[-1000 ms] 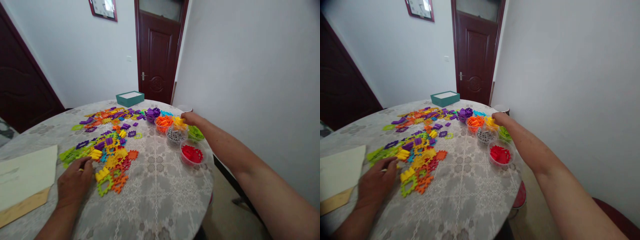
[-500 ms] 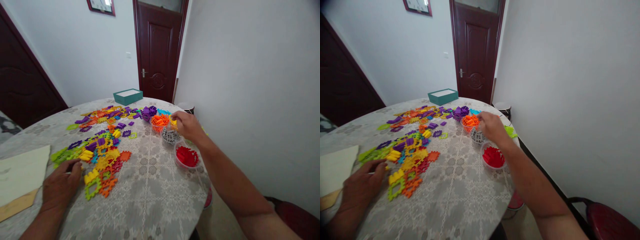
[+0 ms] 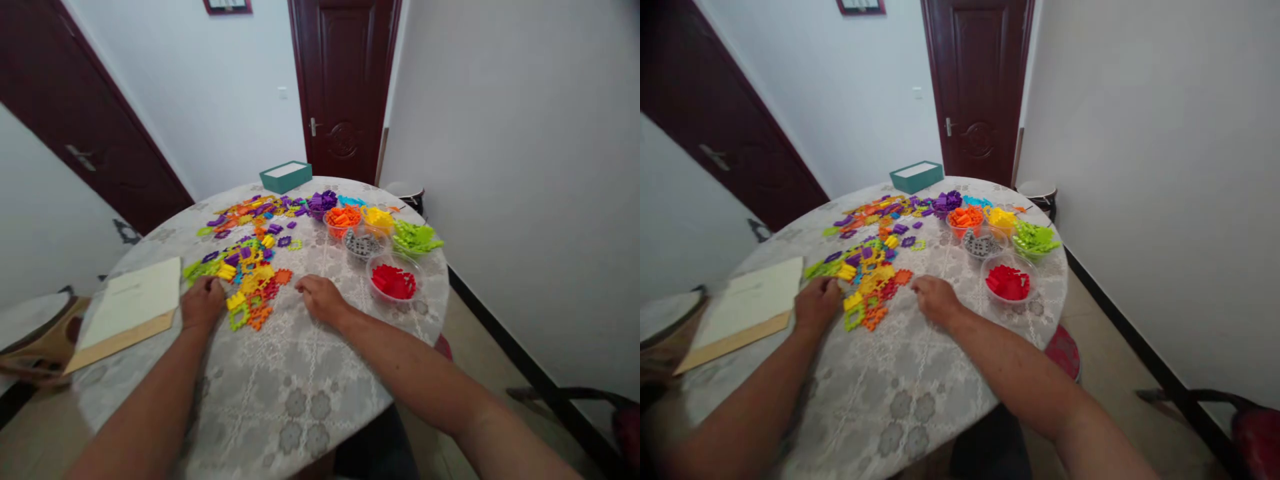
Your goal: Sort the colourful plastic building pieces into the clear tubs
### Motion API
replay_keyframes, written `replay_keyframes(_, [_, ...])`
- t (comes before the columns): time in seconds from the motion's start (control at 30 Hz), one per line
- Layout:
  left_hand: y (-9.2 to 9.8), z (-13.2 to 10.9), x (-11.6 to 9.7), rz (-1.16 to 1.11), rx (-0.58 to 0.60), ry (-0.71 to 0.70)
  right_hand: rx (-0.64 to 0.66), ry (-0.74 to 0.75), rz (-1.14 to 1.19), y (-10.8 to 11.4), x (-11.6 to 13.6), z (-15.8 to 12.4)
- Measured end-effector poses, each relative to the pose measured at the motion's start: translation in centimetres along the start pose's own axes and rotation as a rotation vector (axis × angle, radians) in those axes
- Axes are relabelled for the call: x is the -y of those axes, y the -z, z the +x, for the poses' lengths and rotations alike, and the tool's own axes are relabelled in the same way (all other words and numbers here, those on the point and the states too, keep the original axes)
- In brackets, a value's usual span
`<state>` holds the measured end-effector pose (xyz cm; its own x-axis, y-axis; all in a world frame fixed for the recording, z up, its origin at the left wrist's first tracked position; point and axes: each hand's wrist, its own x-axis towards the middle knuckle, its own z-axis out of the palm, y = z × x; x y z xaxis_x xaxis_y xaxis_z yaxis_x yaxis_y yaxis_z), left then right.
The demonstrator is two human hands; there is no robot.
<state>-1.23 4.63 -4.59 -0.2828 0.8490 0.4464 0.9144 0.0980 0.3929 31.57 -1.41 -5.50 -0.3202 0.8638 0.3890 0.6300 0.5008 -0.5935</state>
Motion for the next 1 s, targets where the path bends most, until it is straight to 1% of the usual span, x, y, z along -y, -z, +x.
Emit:
replay_keyframes(0.1, [0.0, -0.4, -0.1, 0.009, 0.01, -0.023, -0.021, -0.033, 0.048, -0.4, -0.5, -0.1])
replay_keyframes(0.2, [-0.2, -0.5, 0.1, 0.022, 0.027, -0.031, -0.033, -0.036, 0.076, -0.9, -0.9, -0.2])
replay_keyframes(0.4, [0.1, -1.0, -0.2, 0.014, 0.074, -0.076, -0.001, -0.018, 0.083, -1.0, -1.3, -0.4])
replay_keyframes(0.6, [0.4, -1.2, -0.6, 0.028, 0.122, -0.097, 0.027, -0.058, 0.101, -0.9, -1.5, -0.3])
replay_keyframes(0.83, [0.7, -1.3, -1.0, 0.027, 0.135, -0.083, 0.055, -0.062, 0.077, -0.8, -1.0, -0.2])
replay_keyframes(1.0, [1.0, -1.2, -1.2, 0.019, 0.139, -0.077, 0.097, -0.104, 0.032, -0.4, -0.5, 0.0])
